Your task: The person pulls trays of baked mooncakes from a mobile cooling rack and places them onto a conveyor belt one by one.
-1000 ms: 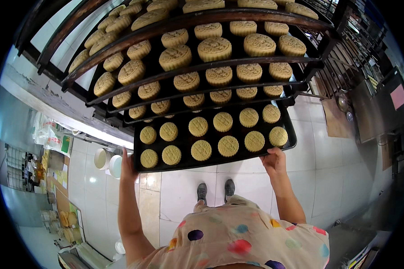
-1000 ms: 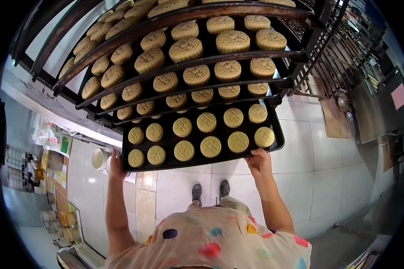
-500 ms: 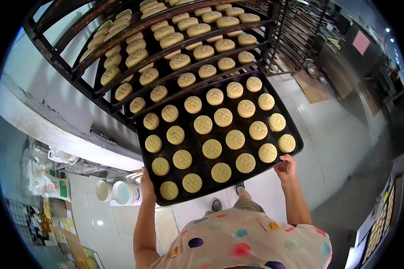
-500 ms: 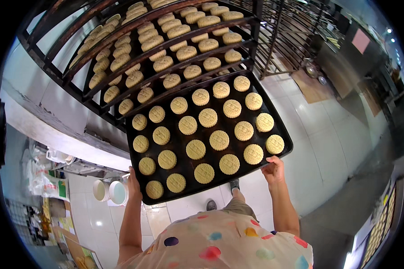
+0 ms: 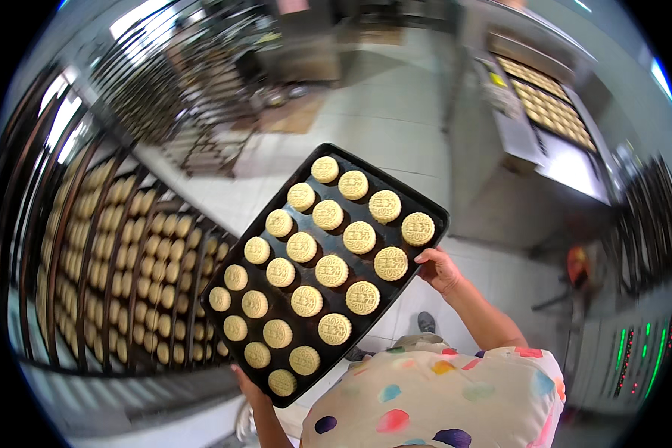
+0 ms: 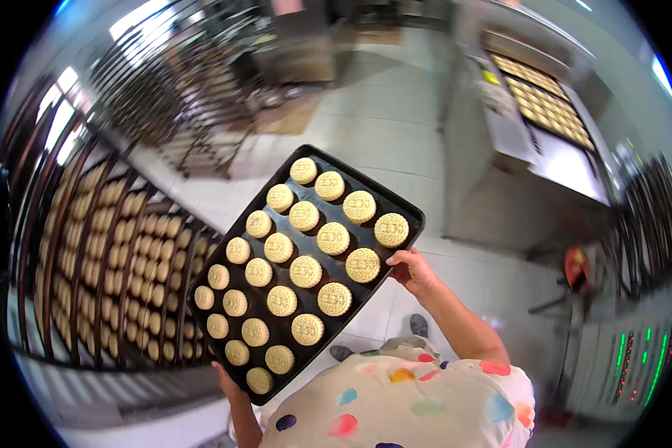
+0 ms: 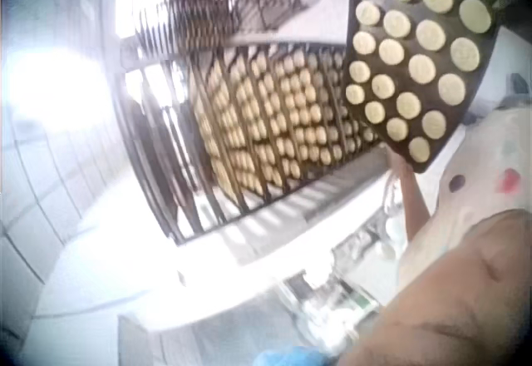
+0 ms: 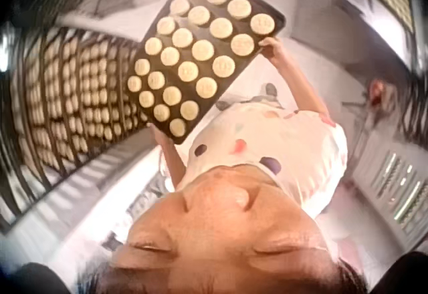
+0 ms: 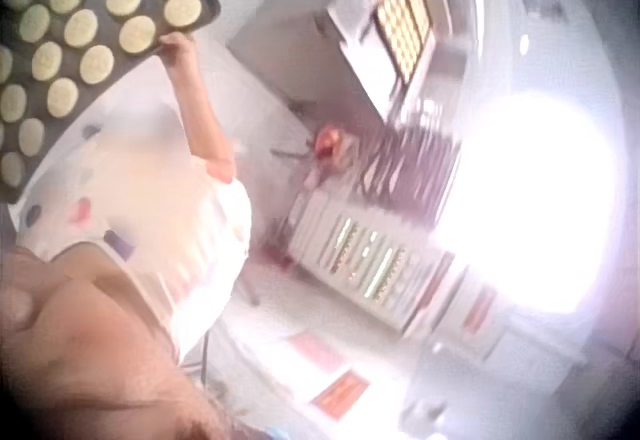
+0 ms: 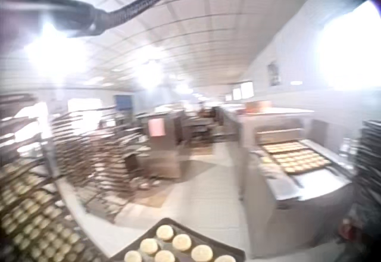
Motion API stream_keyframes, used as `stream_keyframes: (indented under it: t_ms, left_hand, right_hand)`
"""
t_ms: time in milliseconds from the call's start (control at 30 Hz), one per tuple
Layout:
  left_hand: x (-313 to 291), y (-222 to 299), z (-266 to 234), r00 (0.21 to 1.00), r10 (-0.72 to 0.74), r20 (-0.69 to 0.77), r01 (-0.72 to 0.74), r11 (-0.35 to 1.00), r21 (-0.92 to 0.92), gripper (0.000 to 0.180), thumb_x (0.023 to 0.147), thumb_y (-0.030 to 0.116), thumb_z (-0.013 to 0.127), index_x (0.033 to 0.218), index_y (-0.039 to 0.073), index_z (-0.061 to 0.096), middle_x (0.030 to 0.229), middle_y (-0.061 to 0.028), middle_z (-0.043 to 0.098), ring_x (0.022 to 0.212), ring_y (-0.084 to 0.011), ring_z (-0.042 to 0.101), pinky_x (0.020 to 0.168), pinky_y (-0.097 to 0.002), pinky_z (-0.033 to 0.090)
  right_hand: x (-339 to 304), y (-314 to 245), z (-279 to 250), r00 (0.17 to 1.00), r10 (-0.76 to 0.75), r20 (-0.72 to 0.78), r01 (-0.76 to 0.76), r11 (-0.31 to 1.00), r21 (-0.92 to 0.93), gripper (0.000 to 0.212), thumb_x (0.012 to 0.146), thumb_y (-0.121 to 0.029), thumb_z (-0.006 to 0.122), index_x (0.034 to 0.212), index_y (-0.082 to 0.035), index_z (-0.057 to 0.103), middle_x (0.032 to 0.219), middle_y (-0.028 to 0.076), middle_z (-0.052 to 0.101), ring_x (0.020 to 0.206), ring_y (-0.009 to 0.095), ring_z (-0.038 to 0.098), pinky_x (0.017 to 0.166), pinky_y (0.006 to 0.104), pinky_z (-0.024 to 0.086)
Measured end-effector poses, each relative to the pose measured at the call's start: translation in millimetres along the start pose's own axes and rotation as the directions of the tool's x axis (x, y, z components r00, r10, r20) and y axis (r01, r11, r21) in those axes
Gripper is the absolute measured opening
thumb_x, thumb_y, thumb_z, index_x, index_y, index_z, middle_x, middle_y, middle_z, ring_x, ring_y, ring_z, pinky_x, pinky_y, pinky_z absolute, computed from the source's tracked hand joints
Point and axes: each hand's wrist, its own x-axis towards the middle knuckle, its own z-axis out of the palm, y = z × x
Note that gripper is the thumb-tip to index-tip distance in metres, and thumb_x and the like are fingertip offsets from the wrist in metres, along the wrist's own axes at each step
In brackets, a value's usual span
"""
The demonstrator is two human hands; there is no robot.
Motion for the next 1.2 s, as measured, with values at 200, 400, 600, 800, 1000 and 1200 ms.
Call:
stream_keyframes:
  t_ms: [200, 400, 600, 800, 1000, 1200]
  left_hand:
    - [184.3, -4.6, 19.1, 0.879, -0.118, 0.461, 0.096, 0.993, 0.072, 0.072, 0.09, 0.055, 0.044, 0.135, 0.0, 0.034, 0.137, -0.012, 0.04, 0.122, -0.0279, 0.042, 0.101, -0.0394, 0.035]
    - [269.0, -4.7, 137.3, 0.661, -0.293, 0.691, 0.019, 0.927, 0.375, 0.062, 0.092, 0.048, 0.045, 0.125, -0.004, 0.046, 0.125, -0.0111, 0.052, 0.114, -0.0235, 0.05, 0.098, -0.0358, 0.037]
    - [310.5, 9.0, 224.3, 0.389, -0.393, 0.833, -0.04, 0.896, 0.442, 0.063, 0.091, 0.048, 0.048, 0.123, -0.006, 0.047, 0.124, -0.0134, 0.053, 0.112, -0.0215, 0.05, 0.098, -0.0332, 0.036]
    - [331.9, 23.8, 277.9, 0.311, -0.474, 0.824, -0.162, 0.828, 0.537, 0.065, 0.088, 0.049, 0.052, 0.12, -0.009, 0.05, 0.121, -0.0146, 0.055, 0.108, -0.0217, 0.053, 0.095, -0.0332, 0.038]
    - [332.5, 47.7, 299.4, 0.187, -0.484, 0.855, -0.13, 0.851, 0.51, 0.062, 0.089, 0.047, 0.053, 0.116, -0.009, 0.052, 0.117, -0.0145, 0.057, 0.105, -0.0214, 0.055, 0.091, -0.0343, 0.042]
    - [352.5, 43.8, 311.2, 0.128, -0.534, 0.836, -0.106, 0.83, 0.547, 0.067, 0.087, 0.05, 0.053, 0.119, -0.009, 0.05, 0.12, -0.015, 0.056, 0.107, -0.0221, 0.054, 0.093, -0.0339, 0.042]
  right_hand:
    - [-76.6, 69.6, 5.2, 0.888, -0.269, -0.372, 0.311, 0.949, 0.057, 0.041, 0.064, 0.001, 0.059, 0.104, -0.006, 0.053, 0.094, 0.004, 0.063, 0.076, 0.017, 0.061, 0.067, 0.0296, 0.051]
    - [-122.9, 152.3, 7.4, 0.582, -0.469, -0.664, 0.653, 0.757, 0.037, 0.021, 0.065, -0.007, 0.06, 0.086, -0.009, 0.06, 0.073, -0.001, 0.063, 0.056, 0.013, 0.056, 0.049, 0.024, 0.043]
    - [-139.6, 206.1, 53.4, 0.372, -0.546, -0.751, 0.791, 0.61, -0.051, 0.021, 0.068, -0.011, 0.056, 0.088, -0.007, 0.059, 0.078, 0.002, 0.064, 0.063, 0.015, 0.06, 0.053, 0.0254, 0.045]
    - [-121.7, 237.0, 91.3, 0.163, -0.551, -0.818, 0.897, 0.428, -0.11, 0.017, 0.068, -0.011, 0.056, 0.085, -0.008, 0.058, 0.074, 0.002, 0.064, 0.061, 0.016, 0.06, 0.055, 0.0245, 0.046]
    - [-117.9, 249.6, 125.1, 0.067, -0.596, -0.8, 0.901, 0.381, -0.208, 0.026, 0.068, -0.012, 0.056, 0.094, -0.009, 0.055, 0.077, 0.002, 0.064, 0.062, 0.016, 0.061, 0.052, 0.0271, 0.046]
    - [-117.1, 237.4, 161.5, 0.035, -0.601, -0.798, 0.91, 0.35, -0.224, 0.029, 0.069, -0.012, 0.056, 0.097, -0.006, 0.056, 0.076, 0.004, 0.065, 0.063, 0.017, 0.062, 0.057, 0.0262, 0.048]
